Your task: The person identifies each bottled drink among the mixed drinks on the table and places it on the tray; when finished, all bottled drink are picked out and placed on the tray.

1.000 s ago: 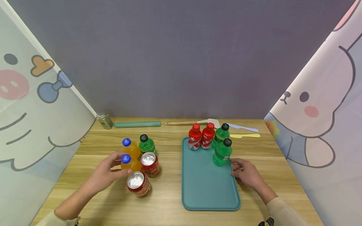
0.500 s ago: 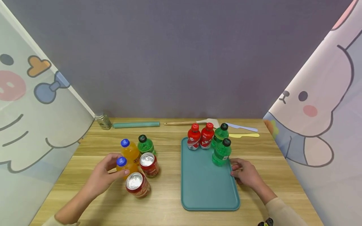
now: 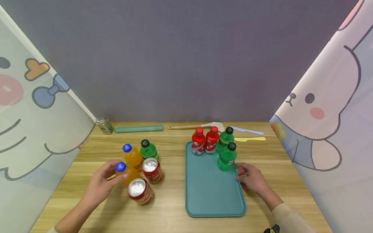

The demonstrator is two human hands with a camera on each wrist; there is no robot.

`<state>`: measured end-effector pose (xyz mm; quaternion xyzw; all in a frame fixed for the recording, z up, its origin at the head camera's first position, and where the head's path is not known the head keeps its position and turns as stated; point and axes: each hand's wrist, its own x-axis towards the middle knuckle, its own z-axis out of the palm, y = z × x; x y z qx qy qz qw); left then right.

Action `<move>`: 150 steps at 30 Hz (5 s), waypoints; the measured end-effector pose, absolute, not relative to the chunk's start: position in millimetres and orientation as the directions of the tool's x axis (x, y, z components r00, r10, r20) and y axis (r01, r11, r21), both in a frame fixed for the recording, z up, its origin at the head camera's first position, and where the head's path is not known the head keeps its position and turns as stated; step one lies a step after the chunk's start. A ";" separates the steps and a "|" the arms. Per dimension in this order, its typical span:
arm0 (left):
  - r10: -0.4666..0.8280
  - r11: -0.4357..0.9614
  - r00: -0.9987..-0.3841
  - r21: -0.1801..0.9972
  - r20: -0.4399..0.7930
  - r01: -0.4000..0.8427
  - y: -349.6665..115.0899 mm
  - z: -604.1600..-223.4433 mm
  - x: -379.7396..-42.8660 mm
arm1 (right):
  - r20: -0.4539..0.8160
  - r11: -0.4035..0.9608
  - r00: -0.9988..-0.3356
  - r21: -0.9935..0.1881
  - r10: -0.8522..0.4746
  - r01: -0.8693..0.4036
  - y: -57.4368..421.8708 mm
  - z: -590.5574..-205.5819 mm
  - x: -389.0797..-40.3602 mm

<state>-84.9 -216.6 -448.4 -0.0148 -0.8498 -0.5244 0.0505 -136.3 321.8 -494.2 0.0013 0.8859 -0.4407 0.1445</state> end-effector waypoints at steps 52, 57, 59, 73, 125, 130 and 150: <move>0.075 0.492 -0.951 0.818 0.301 0.298 -182.0 -316.0 -94.3 | -0.272 0.552 -0.953 -0.819 -0.133 0.156 323.6 -496.3 -137.5; 0.127 0.487 -0.949 0.815 0.289 0.313 -164.7 -314.2 -104.3 | -0.276 0.540 -0.951 -0.826 -0.138 0.161 323.4 -497.5 -137.0; 0.141 0.483 -0.951 0.819 0.275 0.308 -157.5 -315.2 -108.6 | -0.275 0.542 -0.952 -0.825 -0.138 0.160 323.5 -497.8 -136.8; 0.255 0.407 -0.956 0.881 0.144 0.241 -92.9 -329.3 -142.4 | -0.276 0.553 -0.952 -0.817 -0.129 0.162 320.6 -494.2 -135.7; 0.282 0.417 -0.956 0.888 0.075 0.193 72.2 -426.8 -176.4 | -0.303 0.565 -0.948 -0.802 -0.102 0.195 323.9 -497.0 -137.0; 0.314 0.429 -0.948 0.882 0.057 0.195 70.4 -428.2 -178.4 | -0.305 0.562 -0.947 -0.803 -0.102 0.198 323.3 -497.6 -136.6; 0.520 0.436 -0.845 0.890 -0.128 0.134 34.8 -407.8 -185.9 | -0.317 0.547 -0.941 -0.812 -0.117 0.205 325.4 -493.9 -138.9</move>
